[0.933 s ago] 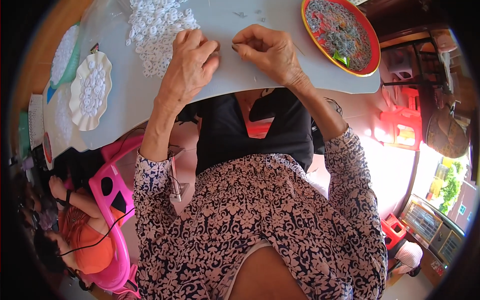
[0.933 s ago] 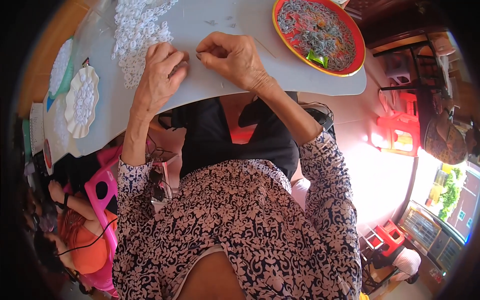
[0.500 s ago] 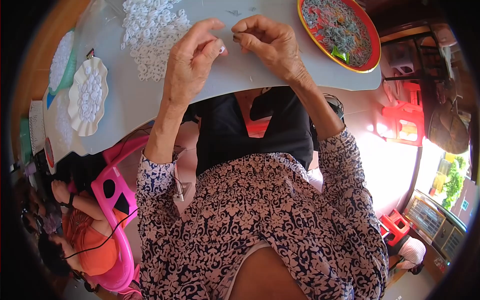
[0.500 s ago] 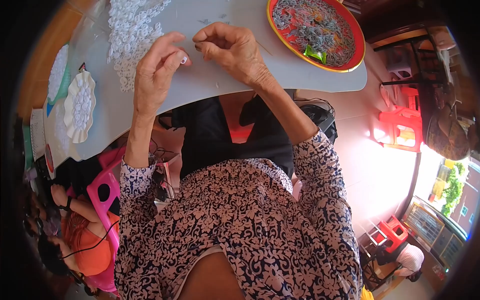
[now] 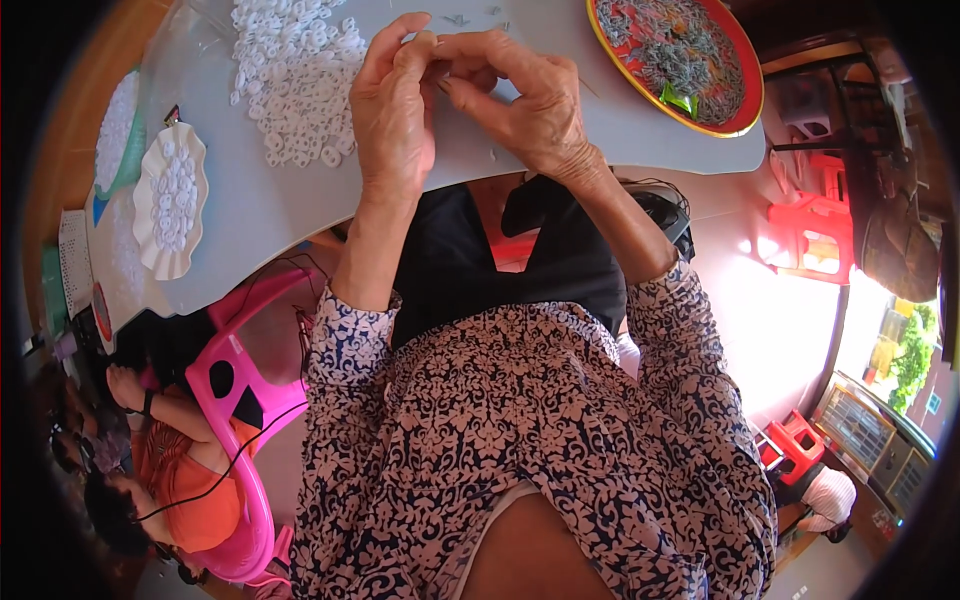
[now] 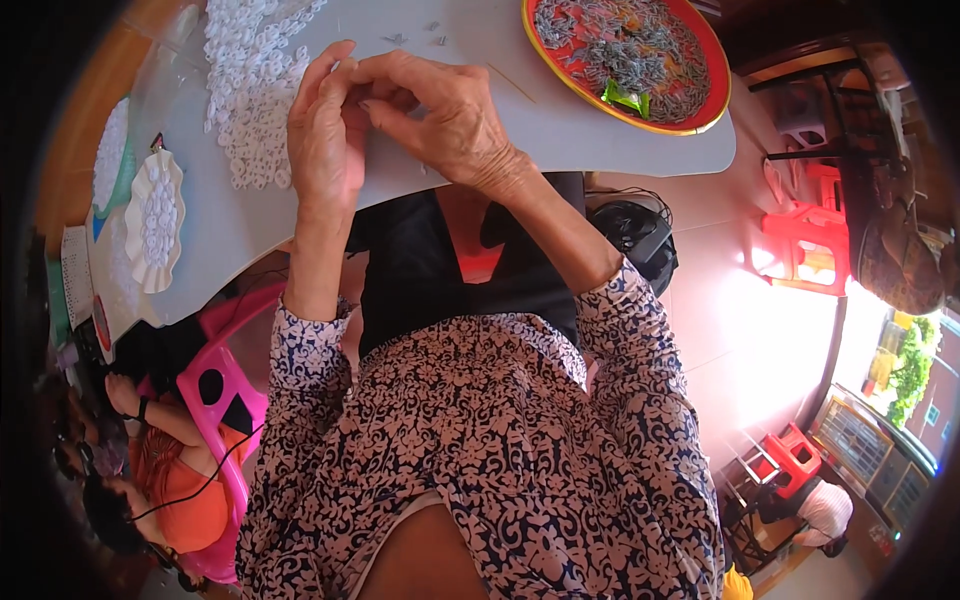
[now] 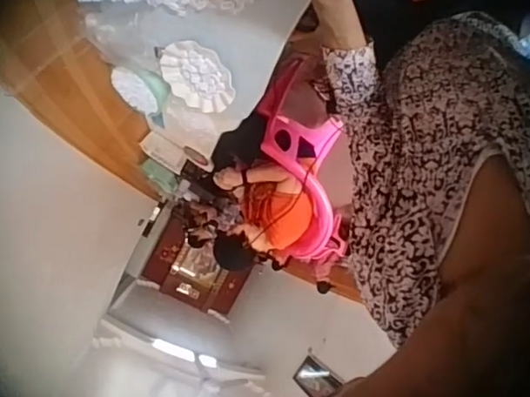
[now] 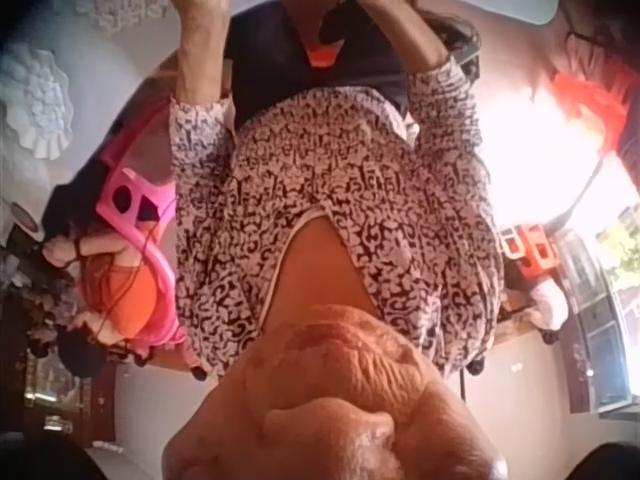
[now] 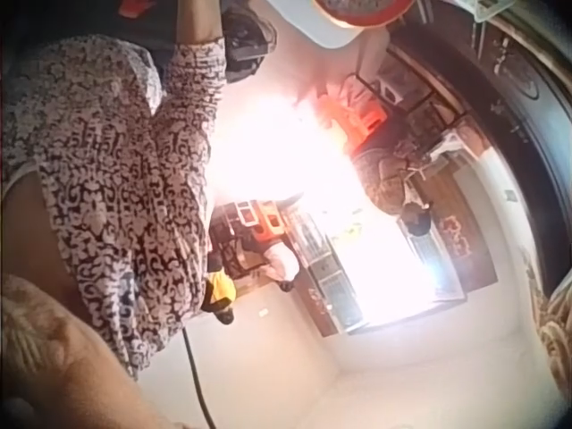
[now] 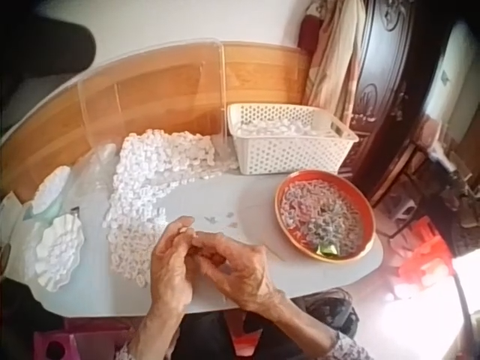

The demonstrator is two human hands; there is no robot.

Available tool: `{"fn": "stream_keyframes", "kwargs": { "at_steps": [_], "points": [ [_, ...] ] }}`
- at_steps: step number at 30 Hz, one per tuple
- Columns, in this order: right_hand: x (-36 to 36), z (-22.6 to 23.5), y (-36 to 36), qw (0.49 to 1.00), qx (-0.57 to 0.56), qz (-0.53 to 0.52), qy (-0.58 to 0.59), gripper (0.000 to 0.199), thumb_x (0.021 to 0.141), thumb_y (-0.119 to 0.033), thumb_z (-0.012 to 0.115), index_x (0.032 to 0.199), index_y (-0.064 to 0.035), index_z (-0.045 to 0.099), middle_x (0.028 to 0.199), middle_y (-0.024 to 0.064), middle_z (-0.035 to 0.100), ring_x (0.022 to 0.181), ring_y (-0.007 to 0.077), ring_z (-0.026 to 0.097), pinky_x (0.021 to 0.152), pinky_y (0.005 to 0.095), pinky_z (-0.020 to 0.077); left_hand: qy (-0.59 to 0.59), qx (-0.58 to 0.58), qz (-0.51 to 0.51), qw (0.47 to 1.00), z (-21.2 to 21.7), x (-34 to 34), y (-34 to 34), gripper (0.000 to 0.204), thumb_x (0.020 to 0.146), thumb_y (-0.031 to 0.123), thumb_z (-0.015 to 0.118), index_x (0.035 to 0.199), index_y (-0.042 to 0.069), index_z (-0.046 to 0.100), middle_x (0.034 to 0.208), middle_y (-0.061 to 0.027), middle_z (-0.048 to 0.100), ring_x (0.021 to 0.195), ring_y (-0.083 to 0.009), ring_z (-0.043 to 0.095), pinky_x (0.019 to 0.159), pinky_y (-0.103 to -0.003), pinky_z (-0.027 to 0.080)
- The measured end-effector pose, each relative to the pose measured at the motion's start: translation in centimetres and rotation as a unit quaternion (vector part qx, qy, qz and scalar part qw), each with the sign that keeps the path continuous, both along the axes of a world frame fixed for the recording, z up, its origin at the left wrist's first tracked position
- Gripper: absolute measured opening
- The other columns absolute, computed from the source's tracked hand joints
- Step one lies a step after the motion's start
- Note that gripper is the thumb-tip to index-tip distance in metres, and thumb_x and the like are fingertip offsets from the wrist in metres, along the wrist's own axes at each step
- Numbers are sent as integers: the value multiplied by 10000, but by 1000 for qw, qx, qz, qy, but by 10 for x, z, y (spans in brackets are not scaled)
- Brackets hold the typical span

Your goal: Manually assembling small white plastic rings and components into sets.

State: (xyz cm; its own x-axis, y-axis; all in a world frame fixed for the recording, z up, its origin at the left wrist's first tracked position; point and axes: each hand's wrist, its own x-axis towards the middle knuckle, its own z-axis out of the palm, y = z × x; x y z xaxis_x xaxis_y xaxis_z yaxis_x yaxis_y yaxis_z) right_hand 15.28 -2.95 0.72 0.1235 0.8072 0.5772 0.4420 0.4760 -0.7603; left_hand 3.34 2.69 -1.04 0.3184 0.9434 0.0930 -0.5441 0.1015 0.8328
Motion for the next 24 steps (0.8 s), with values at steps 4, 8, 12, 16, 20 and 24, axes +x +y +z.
{"fn": "stream_keyframes", "kwargs": {
  "at_steps": [4, 8, 12, 16, 20, 24],
  "points": [
    [-1, -5, 3, 998, 35, -47, 28, 215, 733, -5, 670, 943, -31, 635, 800, 74, 675, 688, 170, 665, 666, 268, 540, -33, -9, 53, 998, -2, 16, -10, 184, 903, 103, 579, 1063, 18, 607, 870, -26, 627, 818, -87, 567, 747, -204, 439],
    [3, -7, 3, 997, 18, -62, 35, 162, 748, -8, 661, 907, -20, 634, 790, 74, 672, 697, 163, 669, 678, 262, 533, 18, 56, 80, 995, 4, 19, -15, 156, 913, 105, 565, 1020, 9, 624, 877, -14, 626, 812, -77, 554, 736, -195, 430],
    [6, -10, 5, 997, 22, -41, 67, 138, 760, -19, 655, 895, -15, 626, 778, 65, 669, 703, 144, 664, 675, 257, 524, 207, 217, 84, 950, 6, 6, -7, 161, 923, 118, 530, 980, -4, 619, 848, -24, 640, 754, -83, 545, 694, -212, 438],
    [10, -8, 2, 1000, -11, -17, 15, 165, 800, 6, 627, 965, -5, 616, 826, 56, 681, 770, 113, 659, 708, 240, 518, 364, 254, 45, 895, 20, -7, -6, 162, 900, 106, 522, 994, 3, 604, 774, -73, 644, 682, -110, 556, 648, -248, 459],
    [12, -9, 3, 998, -60, 10, 31, 162, 828, -7, 606, 990, -1, 604, 834, 56, 674, 765, 100, 635, 710, 235, 509, 369, 261, 23, 892, 24, -13, -6, 159, 888, 91, 516, 992, 2, 598, 763, -93, 647, 691, -120, 587, 652, -254, 470],
    [11, -9, 3, 989, -109, 36, 97, 139, 864, -34, 595, 997, 3, 607, 826, 35, 661, 746, 79, 596, 700, 218, 493, 392, 251, -5, 885, 24, -16, -5, 166, 880, 81, 517, 1006, -3, 587, 804, -87, 662, 748, -125, 623, 683, -245, 479]
  ]
}}
